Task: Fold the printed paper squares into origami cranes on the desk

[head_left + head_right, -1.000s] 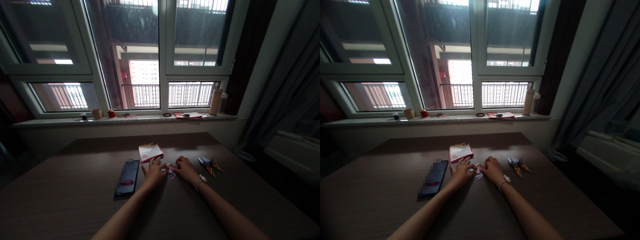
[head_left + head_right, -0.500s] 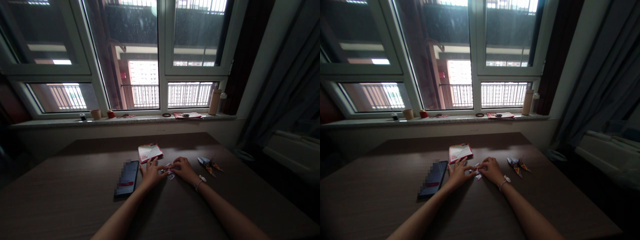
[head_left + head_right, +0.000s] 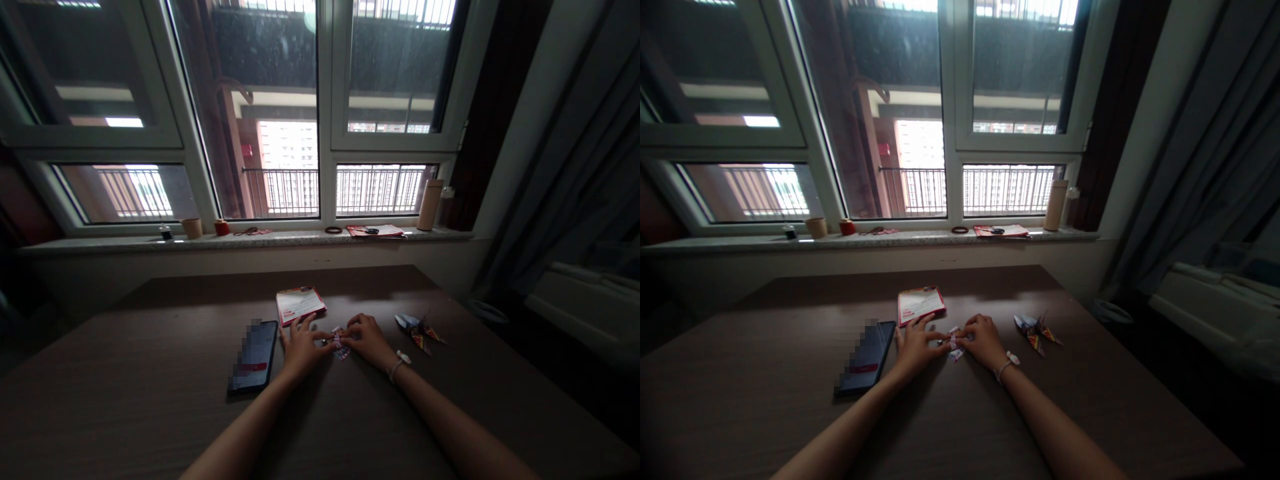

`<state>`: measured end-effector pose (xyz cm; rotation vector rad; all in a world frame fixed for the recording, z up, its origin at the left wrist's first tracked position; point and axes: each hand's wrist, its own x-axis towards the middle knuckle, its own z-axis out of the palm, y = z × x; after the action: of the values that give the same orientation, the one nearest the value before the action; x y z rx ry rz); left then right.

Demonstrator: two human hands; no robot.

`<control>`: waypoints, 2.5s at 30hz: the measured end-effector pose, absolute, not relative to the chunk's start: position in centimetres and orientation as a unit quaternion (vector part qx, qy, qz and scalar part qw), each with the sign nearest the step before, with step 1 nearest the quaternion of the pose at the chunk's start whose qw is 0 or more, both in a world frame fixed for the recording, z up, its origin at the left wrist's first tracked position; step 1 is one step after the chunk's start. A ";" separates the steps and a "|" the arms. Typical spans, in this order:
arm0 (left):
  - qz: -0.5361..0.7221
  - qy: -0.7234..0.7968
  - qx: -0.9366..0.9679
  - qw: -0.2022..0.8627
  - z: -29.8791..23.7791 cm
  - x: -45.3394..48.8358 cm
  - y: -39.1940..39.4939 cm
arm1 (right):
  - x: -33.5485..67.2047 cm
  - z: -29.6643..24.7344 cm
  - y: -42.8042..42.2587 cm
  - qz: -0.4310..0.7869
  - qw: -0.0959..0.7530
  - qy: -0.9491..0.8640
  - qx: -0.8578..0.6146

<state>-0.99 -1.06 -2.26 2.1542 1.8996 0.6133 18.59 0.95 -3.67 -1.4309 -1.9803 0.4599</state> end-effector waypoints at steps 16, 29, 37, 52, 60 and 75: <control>0.171 0.650 0.730 0.121 -2.0 -1.3 -0.7 | 18.5 -3.9 1.0 0.172 0.329 -0.753 -0.543; 0.148 0.630 0.751 0.128 -1.9 -1.9 -0.5 | 18.3 -3.5 0.8 0.166 0.313 -0.753 -0.555; 0.201 0.637 0.737 0.098 -1.8 -0.8 -0.4 | 18.1 -3.4 0.8 0.161 0.309 -0.753 -0.558; 0.193 0.636 0.740 0.099 -1.9 -0.7 -0.2 | 17.9 -3.1 -0.3 0.122 0.306 -0.766 -0.552; 0.191 0.639 0.737 0.108 -1.4 -0.5 -0.6 | 17.8 -3.1 -0.2 0.110 0.282 -0.773 -0.558; 0.197 0.637 0.738 0.102 -2.2 -0.8 0.0 | 17.3 -3.2 -0.4 0.066 0.268 -0.774 -0.570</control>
<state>-0.75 0.00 -2.17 2.1790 1.8802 0.5822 17.27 -0.40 -3.17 -1.5372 -2.0881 0.1790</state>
